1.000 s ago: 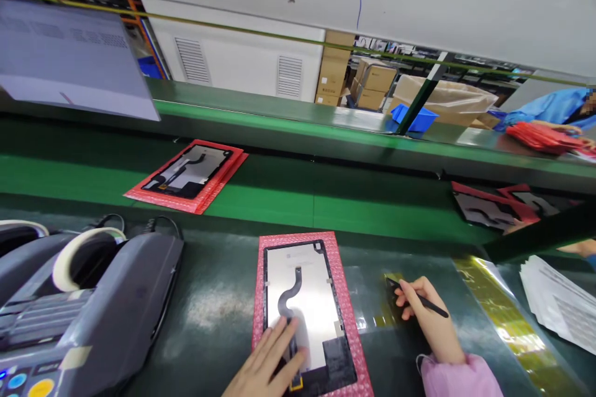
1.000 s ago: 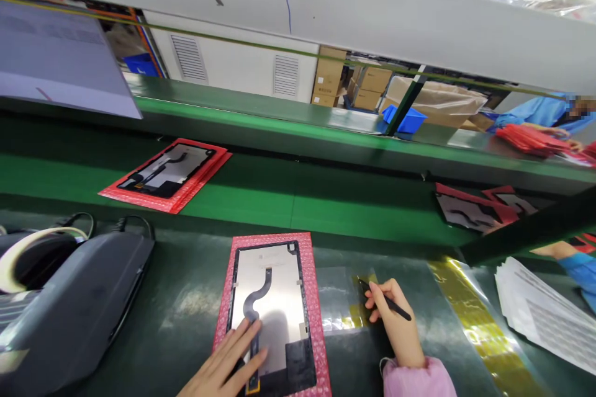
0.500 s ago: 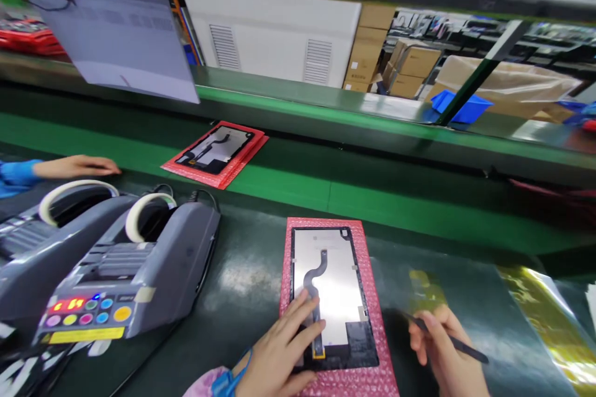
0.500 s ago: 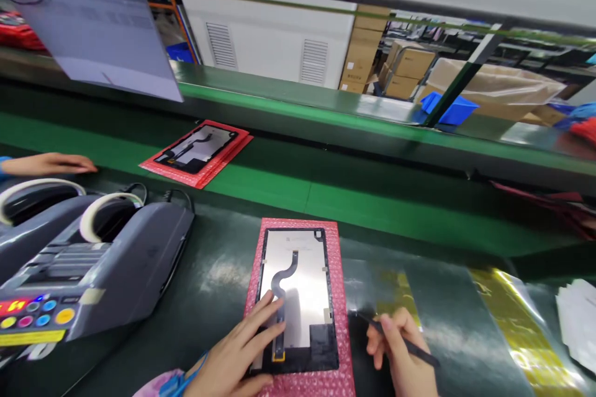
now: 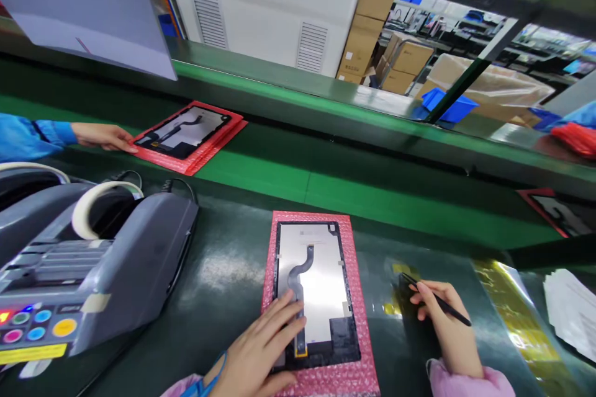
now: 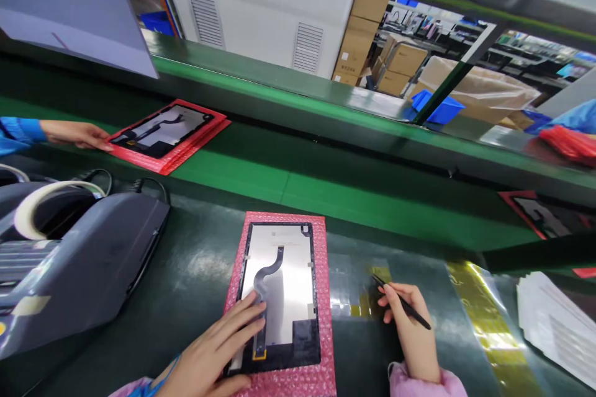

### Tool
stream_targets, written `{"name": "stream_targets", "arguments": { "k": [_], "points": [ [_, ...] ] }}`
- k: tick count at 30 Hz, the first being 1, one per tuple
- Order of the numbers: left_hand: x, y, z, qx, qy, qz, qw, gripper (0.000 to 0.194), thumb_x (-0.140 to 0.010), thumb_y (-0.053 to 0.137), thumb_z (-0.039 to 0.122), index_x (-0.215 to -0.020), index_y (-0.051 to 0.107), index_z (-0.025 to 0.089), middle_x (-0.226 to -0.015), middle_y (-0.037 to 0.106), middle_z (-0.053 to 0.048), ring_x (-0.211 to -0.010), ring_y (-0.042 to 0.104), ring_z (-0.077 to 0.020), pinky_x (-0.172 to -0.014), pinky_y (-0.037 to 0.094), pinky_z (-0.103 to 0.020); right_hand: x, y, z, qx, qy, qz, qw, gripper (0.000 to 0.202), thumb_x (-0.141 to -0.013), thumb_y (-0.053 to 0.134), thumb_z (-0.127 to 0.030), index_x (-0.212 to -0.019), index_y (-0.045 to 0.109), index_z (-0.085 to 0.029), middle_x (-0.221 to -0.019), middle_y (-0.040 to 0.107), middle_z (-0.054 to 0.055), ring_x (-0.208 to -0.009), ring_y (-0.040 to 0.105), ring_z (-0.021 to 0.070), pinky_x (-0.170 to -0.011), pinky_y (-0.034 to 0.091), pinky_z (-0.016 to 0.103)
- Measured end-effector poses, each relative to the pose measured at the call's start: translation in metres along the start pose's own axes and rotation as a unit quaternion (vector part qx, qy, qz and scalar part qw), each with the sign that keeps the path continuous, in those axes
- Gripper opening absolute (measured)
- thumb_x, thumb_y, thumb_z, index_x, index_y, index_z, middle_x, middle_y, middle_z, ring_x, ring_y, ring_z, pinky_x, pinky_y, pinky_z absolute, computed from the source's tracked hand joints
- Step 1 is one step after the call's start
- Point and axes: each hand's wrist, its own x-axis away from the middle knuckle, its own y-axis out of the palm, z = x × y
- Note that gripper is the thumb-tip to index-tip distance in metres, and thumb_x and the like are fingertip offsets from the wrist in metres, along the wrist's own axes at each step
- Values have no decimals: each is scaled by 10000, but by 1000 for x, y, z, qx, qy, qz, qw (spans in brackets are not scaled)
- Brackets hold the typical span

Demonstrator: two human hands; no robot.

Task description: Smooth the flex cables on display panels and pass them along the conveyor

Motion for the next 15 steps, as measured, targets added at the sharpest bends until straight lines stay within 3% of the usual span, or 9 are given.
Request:
{"name": "stream_targets", "arguments": {
  "k": [8, 15],
  "points": [
    [-2, -2, 0, 14, -6, 6, 1000, 732, -931, 705, 356, -1559, 329, 348, -1572, 461, -65, -1455, 399, -324, -1140, 431, -492, -11, 2, -3, -3, 24, -34, 999, 476, -677, 803, -651, -709, 666, -196, -759, 751, 62, -458, 582, 143, -442, 491, 278],
    [-3, -4, 3, 16, -7, 2, 1000, 689, -954, 665, 406, -1556, 340, 319, -1566, 467, -82, -1458, 394, -322, -1147, 419, -491, -15, 4, -3, -32, 25, -16, 999, 472, -664, 832, -629, -596, 623, -211, -565, 685, 30, -623, 690, 206, -569, 528, 270]
  ]
}}
